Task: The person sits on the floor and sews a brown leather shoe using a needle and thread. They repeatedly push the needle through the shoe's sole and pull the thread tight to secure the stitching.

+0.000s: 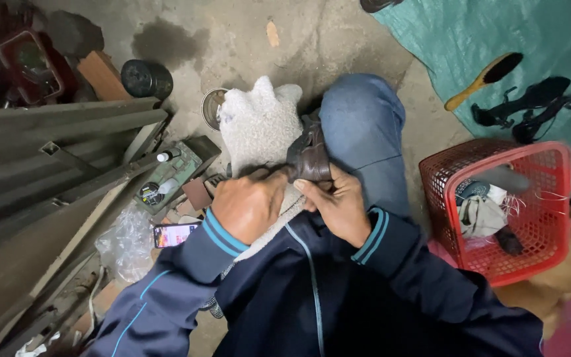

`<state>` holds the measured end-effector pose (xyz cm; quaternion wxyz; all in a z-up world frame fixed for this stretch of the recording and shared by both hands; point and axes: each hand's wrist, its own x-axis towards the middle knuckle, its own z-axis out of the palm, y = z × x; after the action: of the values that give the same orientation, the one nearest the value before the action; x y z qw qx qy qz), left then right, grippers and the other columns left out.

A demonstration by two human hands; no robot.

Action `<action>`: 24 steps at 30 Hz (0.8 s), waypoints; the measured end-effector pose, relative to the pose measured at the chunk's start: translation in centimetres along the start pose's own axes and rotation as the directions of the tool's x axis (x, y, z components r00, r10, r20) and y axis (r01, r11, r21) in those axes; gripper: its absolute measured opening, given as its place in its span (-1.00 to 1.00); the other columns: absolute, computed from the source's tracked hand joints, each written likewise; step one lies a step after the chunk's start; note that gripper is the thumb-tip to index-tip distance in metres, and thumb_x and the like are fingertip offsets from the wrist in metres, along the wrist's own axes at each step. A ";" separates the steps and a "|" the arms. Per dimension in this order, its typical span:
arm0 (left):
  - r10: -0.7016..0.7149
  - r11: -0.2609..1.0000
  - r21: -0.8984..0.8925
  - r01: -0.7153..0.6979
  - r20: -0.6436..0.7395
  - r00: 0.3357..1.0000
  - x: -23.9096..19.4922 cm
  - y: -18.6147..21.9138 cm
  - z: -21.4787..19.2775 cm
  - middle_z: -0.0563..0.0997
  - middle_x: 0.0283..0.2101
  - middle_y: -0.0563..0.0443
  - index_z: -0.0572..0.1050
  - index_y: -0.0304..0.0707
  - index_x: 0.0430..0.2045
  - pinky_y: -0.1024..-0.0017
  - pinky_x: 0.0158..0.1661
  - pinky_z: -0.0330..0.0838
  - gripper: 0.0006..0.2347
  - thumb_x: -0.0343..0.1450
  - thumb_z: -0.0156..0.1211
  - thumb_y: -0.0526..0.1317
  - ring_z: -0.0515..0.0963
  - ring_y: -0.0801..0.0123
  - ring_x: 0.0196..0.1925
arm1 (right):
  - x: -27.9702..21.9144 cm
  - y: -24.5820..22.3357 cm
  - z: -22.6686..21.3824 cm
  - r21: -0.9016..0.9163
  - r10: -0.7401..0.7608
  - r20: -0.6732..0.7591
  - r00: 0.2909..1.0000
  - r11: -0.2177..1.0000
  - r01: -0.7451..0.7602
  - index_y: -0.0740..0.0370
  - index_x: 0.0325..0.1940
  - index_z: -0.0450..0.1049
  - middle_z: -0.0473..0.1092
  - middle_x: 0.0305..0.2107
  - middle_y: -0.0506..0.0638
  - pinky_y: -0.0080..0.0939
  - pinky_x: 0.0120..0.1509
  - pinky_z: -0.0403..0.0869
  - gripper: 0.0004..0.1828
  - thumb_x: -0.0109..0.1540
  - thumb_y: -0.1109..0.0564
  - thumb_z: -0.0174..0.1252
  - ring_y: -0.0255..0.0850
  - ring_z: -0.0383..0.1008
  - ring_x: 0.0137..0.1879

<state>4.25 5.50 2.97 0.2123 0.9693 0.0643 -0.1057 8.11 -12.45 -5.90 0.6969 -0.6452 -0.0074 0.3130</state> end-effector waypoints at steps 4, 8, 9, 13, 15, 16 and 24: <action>0.014 0.997 0.078 -0.019 0.062 0.998 -1.4 -1.5 -0.6 0.67 -0.49 0.05 0.66 0.28 -0.28 0.08 -0.51 0.57 -0.80 0.39 0.07 -0.14 0.67 0.05 -0.60 | -0.4 -3.2 -0.4 -0.065 0.046 0.072 0.996 0.997 -0.042 0.41 -0.16 0.57 0.47 -0.73 0.14 -0.39 -0.52 0.41 -0.84 0.25 0.24 0.31 -0.28 0.51 -0.60; -0.003 1.000 -0.004 0.003 0.067 0.998 -2.1 -3.1 -3.0 0.69 -0.46 0.04 0.69 0.08 -0.34 0.22 -0.51 0.57 -0.85 0.39 0.18 -0.24 0.67 0.12 -0.60 | -0.9 -8.5 -4.9 -0.312 -0.052 0.087 0.995 0.947 0.076 0.36 -0.24 0.56 0.49 -0.41 0.27 -0.05 -0.19 0.57 -0.82 0.27 0.15 0.30 -0.05 0.58 -0.27; -0.015 0.997 -0.068 0.021 0.081 0.997 -2.1 -3.0 -4.3 0.69 -0.46 0.00 0.70 0.02 -0.30 0.21 -0.50 0.58 -0.85 0.40 0.20 -0.28 0.66 0.11 -0.61 | -0.9 -10.4 -6.9 -0.409 -0.091 0.078 0.993 0.905 0.115 0.28 -0.49 0.61 0.51 -0.31 0.22 0.04 0.09 0.54 -0.64 0.35 0.07 0.21 0.02 0.59 -0.02; 0.063 0.998 0.000 -0.063 -0.011 0.998 -4.0 -5.7 -2.4 0.63 -0.20 0.23 0.63 0.10 -0.03 0.22 -0.51 0.54 -0.73 0.46 0.08 -0.29 0.63 0.23 -0.30 | -1.7 -11.3 -18.3 -0.611 0.068 -0.256 0.964 0.762 -0.216 0.23 -0.30 0.59 0.54 -0.37 0.02 -0.23 -0.07 0.52 -0.67 0.50 0.08 0.12 -0.23 0.53 -0.30; 0.034 0.997 -0.064 -0.033 0.005 0.999 -4.3 -6.5 -2.4 0.63 -0.22 0.19 0.63 0.09 0.00 0.21 -0.46 0.53 -0.75 0.51 0.05 -0.23 0.65 0.23 -0.17 | -2.6 -8.0 -25.5 -0.971 -0.164 -0.168 0.972 0.198 -0.135 0.36 0.28 0.57 0.56 -0.21 0.20 0.03 -0.17 0.45 -0.53 0.55 -0.13 0.31 0.05 0.56 -0.15; 0.034 0.998 -0.062 -0.033 0.006 0.999 -4.4 -6.4 -2.6 0.63 -0.22 0.19 0.63 0.09 0.00 0.21 -0.46 0.53 -0.75 0.51 0.05 -0.23 0.65 0.23 -0.17 | -3.1 -6.7 -26.7 -0.971 -0.164 -0.169 0.972 0.199 -0.135 0.36 0.28 0.57 0.56 -0.21 0.20 0.03 -0.17 0.45 -0.53 0.55 -0.13 0.31 0.05 0.56 -0.15; -0.063 0.979 -0.196 0.060 -0.008 0.998 -3.8 -5.7 -2.6 0.66 -0.37 0.00 0.69 0.13 -0.16 0.05 -0.39 0.55 -0.83 0.50 0.14 -0.16 0.67 -0.08 -0.34 | -2.3 -6.6 -11.6 -0.949 -0.636 0.280 0.719 -0.068 0.309 0.21 -0.02 0.69 0.56 -0.18 0.06 -0.05 0.05 0.52 -0.90 0.46 0.17 0.30 0.00 0.57 -0.05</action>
<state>0.04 11.46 3.84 0.3025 0.9422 0.1057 -0.0984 13.92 -23.69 -0.95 0.1652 -0.9163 -0.3436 -0.1229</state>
